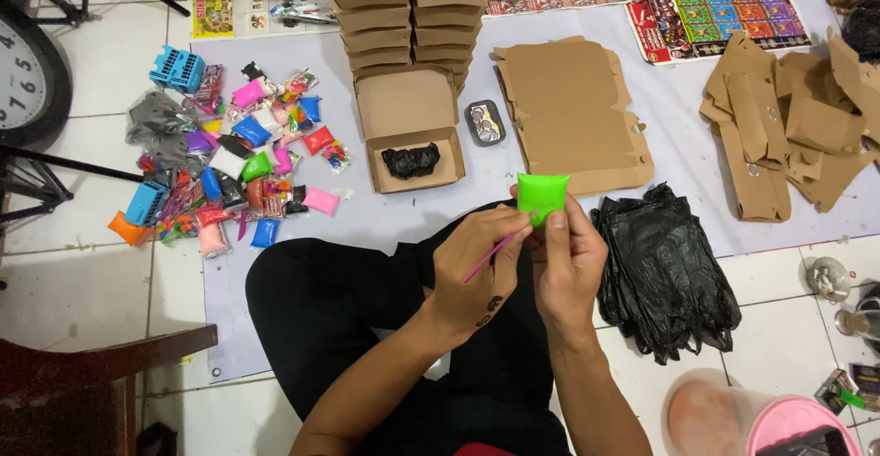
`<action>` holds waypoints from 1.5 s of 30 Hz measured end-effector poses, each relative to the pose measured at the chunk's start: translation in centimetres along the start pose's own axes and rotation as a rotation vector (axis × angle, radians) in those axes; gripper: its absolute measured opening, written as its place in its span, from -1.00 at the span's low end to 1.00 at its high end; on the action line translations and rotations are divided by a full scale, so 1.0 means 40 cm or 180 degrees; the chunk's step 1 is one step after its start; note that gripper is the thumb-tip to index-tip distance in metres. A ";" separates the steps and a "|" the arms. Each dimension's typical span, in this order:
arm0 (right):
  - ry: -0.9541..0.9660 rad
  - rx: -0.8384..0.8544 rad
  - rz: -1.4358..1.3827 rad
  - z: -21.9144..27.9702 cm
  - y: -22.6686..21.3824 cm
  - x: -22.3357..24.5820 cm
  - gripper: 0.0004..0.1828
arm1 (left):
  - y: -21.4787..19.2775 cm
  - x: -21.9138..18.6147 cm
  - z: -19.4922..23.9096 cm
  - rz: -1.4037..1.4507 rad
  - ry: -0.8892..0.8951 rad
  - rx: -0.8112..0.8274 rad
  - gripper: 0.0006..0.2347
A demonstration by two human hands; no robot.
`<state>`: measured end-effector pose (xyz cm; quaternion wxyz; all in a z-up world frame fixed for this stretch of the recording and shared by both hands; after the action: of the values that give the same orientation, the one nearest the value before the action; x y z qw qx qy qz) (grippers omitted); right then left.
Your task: The person sits on the floor and uses a pink tool to poke a hole in a green plastic packet. They then place the packet into a small cardboard box and close it. The person stacks the box and proceeds to fold a flat piece of cardboard into a box shape.
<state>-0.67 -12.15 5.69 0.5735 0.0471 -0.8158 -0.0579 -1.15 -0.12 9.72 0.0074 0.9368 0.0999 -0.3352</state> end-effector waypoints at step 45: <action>0.0551 -0.0277 0.0179 0.006 -0.039 -0.065 -0.74 | 0.011 0.024 0.026 -0.0274 -0.0228 0.0339 -0.94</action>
<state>0.00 -13.32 2.96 0.6447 0.0040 -0.7609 -0.0729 -0.98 -0.47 8.27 -0.0533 0.9182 0.1217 -0.3733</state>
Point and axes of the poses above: each hand's wrist, its own z-axis away from the middle knuckle, its own y-axis out of the palm, x = y × z, the point moved 3 cm from there along -z, towards the middle knuckle, and after that the axes turned 11 degrees about x, right-handed, at the moved point
